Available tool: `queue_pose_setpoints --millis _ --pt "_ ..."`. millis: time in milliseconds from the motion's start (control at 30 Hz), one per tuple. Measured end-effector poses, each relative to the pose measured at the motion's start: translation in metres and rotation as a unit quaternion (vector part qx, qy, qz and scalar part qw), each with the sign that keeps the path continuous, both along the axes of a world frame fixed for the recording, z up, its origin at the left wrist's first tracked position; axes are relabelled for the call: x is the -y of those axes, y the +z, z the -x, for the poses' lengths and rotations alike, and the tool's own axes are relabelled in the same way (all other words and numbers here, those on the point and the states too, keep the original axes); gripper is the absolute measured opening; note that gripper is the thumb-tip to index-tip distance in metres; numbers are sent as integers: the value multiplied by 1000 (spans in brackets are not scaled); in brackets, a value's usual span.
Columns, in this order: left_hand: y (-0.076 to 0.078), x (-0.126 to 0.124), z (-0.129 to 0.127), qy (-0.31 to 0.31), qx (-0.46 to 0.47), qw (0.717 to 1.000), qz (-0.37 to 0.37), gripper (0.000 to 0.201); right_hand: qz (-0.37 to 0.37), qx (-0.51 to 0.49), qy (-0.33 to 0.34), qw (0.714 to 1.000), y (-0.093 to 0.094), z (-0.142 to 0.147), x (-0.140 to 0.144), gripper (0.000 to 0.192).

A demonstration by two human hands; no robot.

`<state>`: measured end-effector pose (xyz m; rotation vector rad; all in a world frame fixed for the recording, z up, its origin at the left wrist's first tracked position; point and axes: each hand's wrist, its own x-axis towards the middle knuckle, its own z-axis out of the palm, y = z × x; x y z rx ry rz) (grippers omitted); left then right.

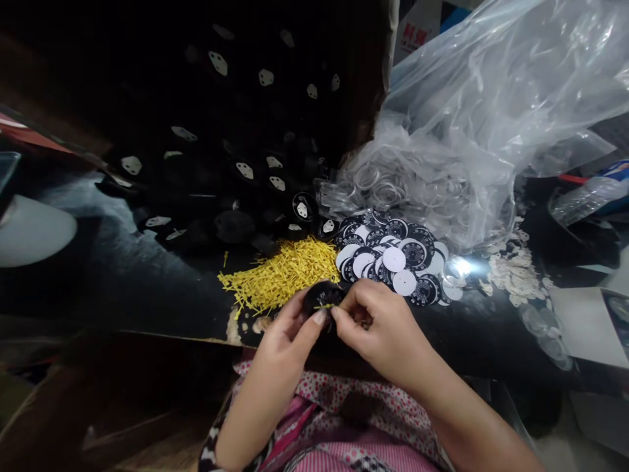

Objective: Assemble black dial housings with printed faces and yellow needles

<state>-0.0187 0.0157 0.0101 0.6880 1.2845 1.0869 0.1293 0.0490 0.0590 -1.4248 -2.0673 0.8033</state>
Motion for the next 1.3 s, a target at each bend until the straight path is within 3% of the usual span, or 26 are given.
queue_pose_setpoints --millis 67,233,333,433,500,600,667,733,867,933,1033,1167,1300 --pt "-2 -1 3 -9 51 998 22 47 -61 38 31 997 -1 -2 -4 3" --pt "-2 4 1 -12 36 999 27 38 -180 156 85 967 -7 1 -10 13" --pt "-8 8 -8 18 52 997 46 30 -144 154 62 975 -6 6 -10 10" --pt "-18 7 -16 49 75 995 44 31 -48 126 17 991 -1 4 -9 8" --pt "-23 4 -17 54 75 995 47 33 16 92 39 995 2 -5 -15 7" --pt "-28 0 -16 48 89 994 42 36 29 37 44 998 1 -27 -44 11" --pt "-31 -3 -16 56 104 993 21 35 -50 43 -79 995 -4 -43 -78 16" --pt "-35 -3 -17 61 105 993 5 34 -103 115 -169 973 -11 -56 -115 28" --pt "-40 -3 -18 70 107 992 11 34 -127 183 -169 960 -16 -67 -156 19" --pt "-37 -4 -19 98 121 987 26 33 -136 167 -168 962 -13 -65 -148 12" --pt "-23 -10 -22 135 177 973 61 29 -145 109 -152 972 -9 -53 -108 9" --pt "-2 -20 -23 92 288 947 105 24 -124 69 5 990 -14 -28 -45 16" --pt "5 -23 -20 100 292 944 118 23 -169 98 66 978 -22 -17 -13 31"
